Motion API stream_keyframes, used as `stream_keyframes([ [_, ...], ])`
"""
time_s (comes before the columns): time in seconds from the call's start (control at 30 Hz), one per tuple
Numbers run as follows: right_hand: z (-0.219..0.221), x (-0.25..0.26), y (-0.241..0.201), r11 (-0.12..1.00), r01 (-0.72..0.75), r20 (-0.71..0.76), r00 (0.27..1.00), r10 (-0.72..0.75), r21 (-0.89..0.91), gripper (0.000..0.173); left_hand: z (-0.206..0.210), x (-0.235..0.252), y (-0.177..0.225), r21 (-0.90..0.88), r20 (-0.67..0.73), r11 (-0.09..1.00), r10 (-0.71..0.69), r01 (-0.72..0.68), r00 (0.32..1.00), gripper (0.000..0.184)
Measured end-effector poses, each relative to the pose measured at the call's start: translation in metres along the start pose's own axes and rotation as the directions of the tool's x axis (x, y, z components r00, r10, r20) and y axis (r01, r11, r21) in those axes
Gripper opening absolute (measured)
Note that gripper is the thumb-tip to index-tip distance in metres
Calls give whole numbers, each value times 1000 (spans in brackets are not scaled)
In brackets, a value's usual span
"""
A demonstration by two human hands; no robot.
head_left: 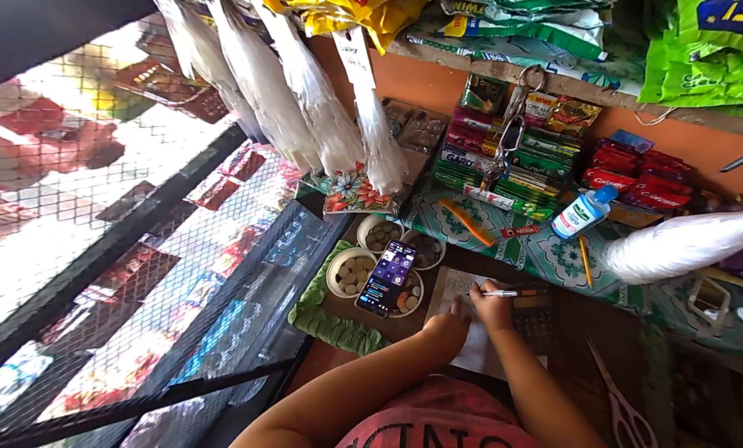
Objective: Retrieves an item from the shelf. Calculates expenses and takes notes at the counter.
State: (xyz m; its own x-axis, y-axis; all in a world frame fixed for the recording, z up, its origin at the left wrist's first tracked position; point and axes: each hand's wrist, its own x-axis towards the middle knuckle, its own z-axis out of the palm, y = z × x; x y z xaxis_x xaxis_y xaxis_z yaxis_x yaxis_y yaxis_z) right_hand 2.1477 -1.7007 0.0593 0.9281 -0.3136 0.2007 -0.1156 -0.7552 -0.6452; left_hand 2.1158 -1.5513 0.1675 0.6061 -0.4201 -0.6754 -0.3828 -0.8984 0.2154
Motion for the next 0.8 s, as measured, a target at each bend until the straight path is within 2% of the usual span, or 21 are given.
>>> stream_keyframes([
  [0.37, -5, 1, -3, 999, -15, 64, 998, 17, -42, 35, 0, 0, 0, -1, 0, 1000, 3, -3, 1000, 95],
  [0.5, -6, 2, -1, 999, -35, 34, 999, 34, 33, 34, -1, 1, 2, 3, 15, 1000, -9, 9, 1000, 98],
  [0.8, -8, 2, -4, 1000, -7, 31, 999, 7, -5, 34, 4, 1, -2, -17, -25, 1000, 18, -18, 1000, 91],
])
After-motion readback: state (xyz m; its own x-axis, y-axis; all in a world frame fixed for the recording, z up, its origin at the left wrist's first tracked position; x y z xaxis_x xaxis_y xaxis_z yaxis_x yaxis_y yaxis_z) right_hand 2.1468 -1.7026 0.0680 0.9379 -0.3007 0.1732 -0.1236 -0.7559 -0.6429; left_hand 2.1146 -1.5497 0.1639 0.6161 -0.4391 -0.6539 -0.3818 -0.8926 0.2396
